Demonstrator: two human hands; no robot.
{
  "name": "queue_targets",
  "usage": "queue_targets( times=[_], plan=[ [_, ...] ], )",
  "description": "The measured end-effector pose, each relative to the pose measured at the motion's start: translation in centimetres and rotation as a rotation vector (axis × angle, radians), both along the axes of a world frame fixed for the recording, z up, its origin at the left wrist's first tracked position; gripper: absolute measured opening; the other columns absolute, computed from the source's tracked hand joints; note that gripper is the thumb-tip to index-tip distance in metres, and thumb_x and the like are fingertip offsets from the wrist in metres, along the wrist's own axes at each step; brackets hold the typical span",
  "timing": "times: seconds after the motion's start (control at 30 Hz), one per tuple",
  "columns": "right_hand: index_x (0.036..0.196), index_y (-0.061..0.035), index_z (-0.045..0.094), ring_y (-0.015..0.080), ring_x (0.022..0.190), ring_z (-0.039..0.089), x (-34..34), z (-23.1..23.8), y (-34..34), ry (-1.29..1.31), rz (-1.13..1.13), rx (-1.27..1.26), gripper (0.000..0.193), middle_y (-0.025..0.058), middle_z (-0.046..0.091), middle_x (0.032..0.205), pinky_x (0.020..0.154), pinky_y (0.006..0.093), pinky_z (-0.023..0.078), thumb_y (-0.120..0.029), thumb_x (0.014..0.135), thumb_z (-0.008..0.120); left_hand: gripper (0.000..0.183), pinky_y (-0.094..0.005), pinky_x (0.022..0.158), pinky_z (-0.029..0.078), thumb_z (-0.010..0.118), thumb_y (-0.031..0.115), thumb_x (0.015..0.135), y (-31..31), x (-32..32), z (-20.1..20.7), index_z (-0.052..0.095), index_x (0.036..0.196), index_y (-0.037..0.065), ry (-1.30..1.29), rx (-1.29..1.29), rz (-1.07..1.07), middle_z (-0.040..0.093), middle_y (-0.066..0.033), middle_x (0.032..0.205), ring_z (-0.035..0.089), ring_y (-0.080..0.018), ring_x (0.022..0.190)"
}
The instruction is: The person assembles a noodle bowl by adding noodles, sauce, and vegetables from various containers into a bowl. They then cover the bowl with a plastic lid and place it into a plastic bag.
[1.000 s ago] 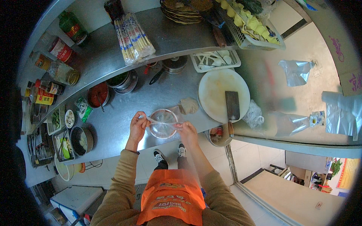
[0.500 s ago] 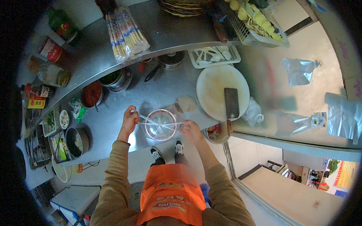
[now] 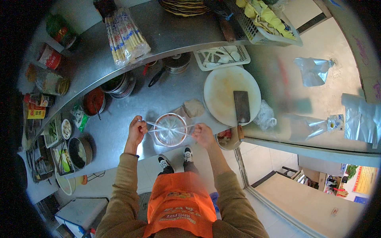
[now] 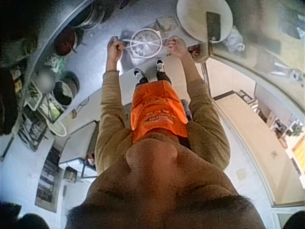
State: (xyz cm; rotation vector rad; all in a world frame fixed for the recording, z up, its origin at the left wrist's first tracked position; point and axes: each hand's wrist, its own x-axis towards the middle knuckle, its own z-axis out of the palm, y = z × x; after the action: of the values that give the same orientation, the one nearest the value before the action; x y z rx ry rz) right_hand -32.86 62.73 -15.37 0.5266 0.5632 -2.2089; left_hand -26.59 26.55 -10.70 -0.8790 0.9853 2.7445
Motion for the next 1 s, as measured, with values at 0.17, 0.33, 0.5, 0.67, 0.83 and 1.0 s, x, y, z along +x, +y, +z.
queue_targets(
  times=[0.17, 0.33, 0.5, 0.67, 0.83, 1.0],
  plan=[
    [0.120, -0.0001, 0.065, 0.0209, 0.085, 0.068, -0.3, 4.0, -1.1, 0.060, -0.192, -0.049, 0.028, 0.0092, 0.071, 0.099, 0.086, 0.0403, 0.058, -0.014, 0.097, 0.057, 0.041, -0.0314, 0.078, 0.062, 0.046, -0.009, 0.087, 3.2, 1.7, 3.3, 0.052, 0.126, 0.000, 0.113, 0.172, 0.068, 0.063, -0.0270, 0.122, 0.071, -0.0268, 0.087],
    [0.147, -0.0032, 0.049, 0.0182, 0.091, 0.067, -2.1, 7.6, -6.4, 1.042, 0.100, 0.590, 0.056, 0.0124, 0.069, 0.114, 0.082, 0.0360, 0.059, 0.006, 0.092, 0.057, 0.054, -0.0285, 0.080, 0.063, 0.055, -0.011, 0.092, 9.2, 0.1, 5.6, 0.046, 0.143, 0.004, 0.185, -0.011, -0.017, 0.061, -0.0247, 0.132, 0.072, -0.0232, 0.091],
    [0.152, -0.0143, 0.047, 0.0149, 0.079, 0.063, -1.8, 8.7, -11.1, 1.255, 0.381, 0.690, 0.073, 0.0083, 0.068, 0.105, 0.074, 0.0322, 0.057, 0.011, 0.085, 0.063, 0.060, -0.0256, 0.067, 0.057, 0.072, -0.006, 0.088, 11.7, -1.0, 6.5, 0.047, 0.141, 0.006, 0.031, -0.664, -0.161, 0.065, -0.0104, 0.097, 0.067, -0.0145, 0.076],
    [0.118, -0.0083, 0.068, 0.0127, 0.069, 0.060, -3.5, 9.1, -9.4, 1.304, 0.582, 0.867, 0.041, 0.0050, 0.067, 0.083, 0.063, 0.0324, 0.051, -0.011, 0.079, 0.080, 0.036, -0.0268, 0.057, 0.051, 0.070, -0.006, 0.083, 8.5, -0.9, 4.2, 0.062, 0.117, 0.006, 0.056, -1.137, -0.203, 0.066, -0.0059, 0.075, 0.063, -0.0121, 0.065],
    [0.092, -0.0036, 0.072, 0.0099, 0.069, 0.061, -6.7, 9.2, -6.8, 1.379, 1.065, 0.948, 0.019, 0.0042, 0.065, 0.069, 0.062, 0.0288, 0.048, -0.021, 0.088, 0.076, 0.021, -0.0376, 0.057, 0.053, 0.070, 0.003, 0.078, 6.6, 1.4, 3.8, 0.069, 0.099, 0.006, -0.102, -1.481, -0.121, 0.067, -0.0116, 0.065, 0.066, -0.0250, 0.056],
    [0.095, -0.0049, 0.071, 0.0124, 0.075, 0.065, -8.1, 7.8, -5.5, 0.941, 0.899, 0.507, 0.016, 0.0023, 0.069, 0.083, 0.065, 0.0305, 0.051, -0.020, 0.096, 0.066, 0.008, -0.0316, 0.051, 0.043, 0.072, 0.005, 0.078, 10.1, 3.0, 4.2, 0.070, 0.085, 0.002, -0.084, -1.445, -0.261, 0.058, -0.0073, 0.057, 0.052, -0.0144, 0.050]
  ],
)
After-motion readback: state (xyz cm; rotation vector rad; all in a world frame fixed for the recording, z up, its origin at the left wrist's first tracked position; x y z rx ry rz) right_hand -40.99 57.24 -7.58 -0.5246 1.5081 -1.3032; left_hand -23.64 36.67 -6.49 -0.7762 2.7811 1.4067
